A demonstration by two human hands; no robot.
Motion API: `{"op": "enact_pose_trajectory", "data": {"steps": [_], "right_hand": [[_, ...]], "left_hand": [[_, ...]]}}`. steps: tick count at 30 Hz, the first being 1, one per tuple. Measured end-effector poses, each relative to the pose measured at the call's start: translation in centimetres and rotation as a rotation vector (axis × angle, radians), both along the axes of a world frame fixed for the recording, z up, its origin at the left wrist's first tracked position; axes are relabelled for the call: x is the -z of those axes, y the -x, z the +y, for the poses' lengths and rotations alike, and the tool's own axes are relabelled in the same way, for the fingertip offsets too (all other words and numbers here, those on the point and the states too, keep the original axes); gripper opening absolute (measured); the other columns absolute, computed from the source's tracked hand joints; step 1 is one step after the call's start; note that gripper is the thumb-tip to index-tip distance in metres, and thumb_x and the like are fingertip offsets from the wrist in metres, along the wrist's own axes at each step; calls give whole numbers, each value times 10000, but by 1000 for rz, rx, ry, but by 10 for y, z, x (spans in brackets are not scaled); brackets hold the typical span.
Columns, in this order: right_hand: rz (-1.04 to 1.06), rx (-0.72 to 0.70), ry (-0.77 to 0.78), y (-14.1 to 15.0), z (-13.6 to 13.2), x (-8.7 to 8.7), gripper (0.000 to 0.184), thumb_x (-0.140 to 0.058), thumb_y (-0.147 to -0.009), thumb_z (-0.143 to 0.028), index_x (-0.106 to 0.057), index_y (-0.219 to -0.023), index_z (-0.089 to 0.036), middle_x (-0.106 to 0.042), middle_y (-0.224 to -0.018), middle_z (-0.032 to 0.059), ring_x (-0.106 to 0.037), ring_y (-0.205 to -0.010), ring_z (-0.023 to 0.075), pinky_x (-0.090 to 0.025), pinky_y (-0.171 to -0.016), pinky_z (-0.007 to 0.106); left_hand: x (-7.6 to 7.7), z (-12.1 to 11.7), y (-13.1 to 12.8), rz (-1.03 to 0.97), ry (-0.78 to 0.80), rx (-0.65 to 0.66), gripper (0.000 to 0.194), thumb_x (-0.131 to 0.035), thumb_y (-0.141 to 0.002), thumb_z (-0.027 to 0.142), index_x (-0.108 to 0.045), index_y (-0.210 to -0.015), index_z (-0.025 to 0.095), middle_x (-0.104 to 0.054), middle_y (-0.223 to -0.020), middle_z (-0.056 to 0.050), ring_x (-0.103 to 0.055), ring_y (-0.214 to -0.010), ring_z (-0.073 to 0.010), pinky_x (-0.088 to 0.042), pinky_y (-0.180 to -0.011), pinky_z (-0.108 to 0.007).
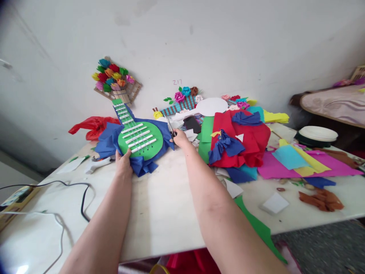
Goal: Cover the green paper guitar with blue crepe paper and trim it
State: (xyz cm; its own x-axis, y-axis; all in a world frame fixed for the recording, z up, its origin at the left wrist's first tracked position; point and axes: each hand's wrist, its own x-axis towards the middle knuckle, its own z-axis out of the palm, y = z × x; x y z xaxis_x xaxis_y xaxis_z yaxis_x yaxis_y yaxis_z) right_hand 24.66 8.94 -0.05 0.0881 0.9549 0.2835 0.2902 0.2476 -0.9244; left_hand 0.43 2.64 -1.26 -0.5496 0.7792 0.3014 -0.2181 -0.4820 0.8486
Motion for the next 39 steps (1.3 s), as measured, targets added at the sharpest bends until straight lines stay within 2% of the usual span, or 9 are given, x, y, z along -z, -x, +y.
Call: {"op": "enact_pose_trajectory", "data": {"steps": [8,10,14,16,21,29,33,35,39], "right_hand": [[-165,248,-74,-2,-5,-3,424,-769,-547,-130,-687,-956,-209,-663,-862,27,-598,-878,223,-472,-838,391],[-103,193,-60,-2,-5,-1,405,-772,-556,-155,-684,-948,-201,-655,-835,16,-595,-836,199,-484,-808,367],[75,-48,47,-2,-3,3,466,-768,-568,-186,-661,-1022,-171,-640,-793,-4,-581,-692,145,-512,-686,319],[67,-65,65,-2,-3,4,507,-775,-530,-143,-663,-1024,-163,-634,-779,-9,-575,-671,138,-514,-672,315],[55,71,-20,-1,1,5,491,-745,-514,-80,-674,-993,-162,-622,-812,0,-574,-684,137,-527,-664,309],[138,192,-11,-8,15,18,420,-723,-582,-183,-635,-993,-174,-620,-762,5,-596,-603,150,-525,-549,289],[247,296,51,-5,9,10,451,-736,-640,-266,-557,-1040,-160,-632,-714,27,-601,-511,151,-496,-439,259],[304,248,102,-1,0,3,436,-745,-658,-330,-549,-1009,-160,-623,-633,18,-583,-441,146,-472,-384,247],[291,-10,214,4,-17,-8,360,-729,-682,-453,-601,-879,-181,-579,-476,-8,-547,-350,138,-431,-331,218]], "left_hand": [[2,2,2,-4,-7,8,521,-657,-681,102,-563,-1171,255,-640,-1126,-41,-617,-981,-135,-447,-950,-314],[2,1,2,-3,-6,4,521,-657,-683,98,-564,-1172,253,-638,-1128,-47,-617,-984,-138,-450,-944,-309],[-2,-1,0,-10,-9,-5,506,-642,-695,87,-563,-1169,243,-631,-1142,-61,-615,-993,-144,-458,-934,-305],[-4,-4,-1,-14,-3,-17,501,-634,-699,82,-562,-1167,246,-629,-1149,-54,-611,-1002,-139,-455,-938,-299],[-5,-6,-3,-25,0,-27,508,-628,-702,71,-559,-1171,254,-629,-1157,-39,-600,-1013,-127,-443,-952,-293],[-2,-2,-1,-26,-15,-31,508,-629,-699,78,-559,-1173,248,-633,-1130,-38,-605,-1011,-130,-449,-949,-296],[-3,-1,1,-42,-37,-71,491,-638,-699,90,-563,-1158,248,-630,-1120,-47,-604,-1028,-131,-452,-946,-290],[-3,-1,2,-63,-56,-75,497,-648,-700,106,-555,-1163,263,-624,-1125,-44,-605,-1030,-128,-457,-941,-292],[-3,1,4,-105,-82,-80,509,-656,-715,139,-530,-1179,307,-632,-1090,-22,-617,-1004,-118,-474,-926,-305]]}}
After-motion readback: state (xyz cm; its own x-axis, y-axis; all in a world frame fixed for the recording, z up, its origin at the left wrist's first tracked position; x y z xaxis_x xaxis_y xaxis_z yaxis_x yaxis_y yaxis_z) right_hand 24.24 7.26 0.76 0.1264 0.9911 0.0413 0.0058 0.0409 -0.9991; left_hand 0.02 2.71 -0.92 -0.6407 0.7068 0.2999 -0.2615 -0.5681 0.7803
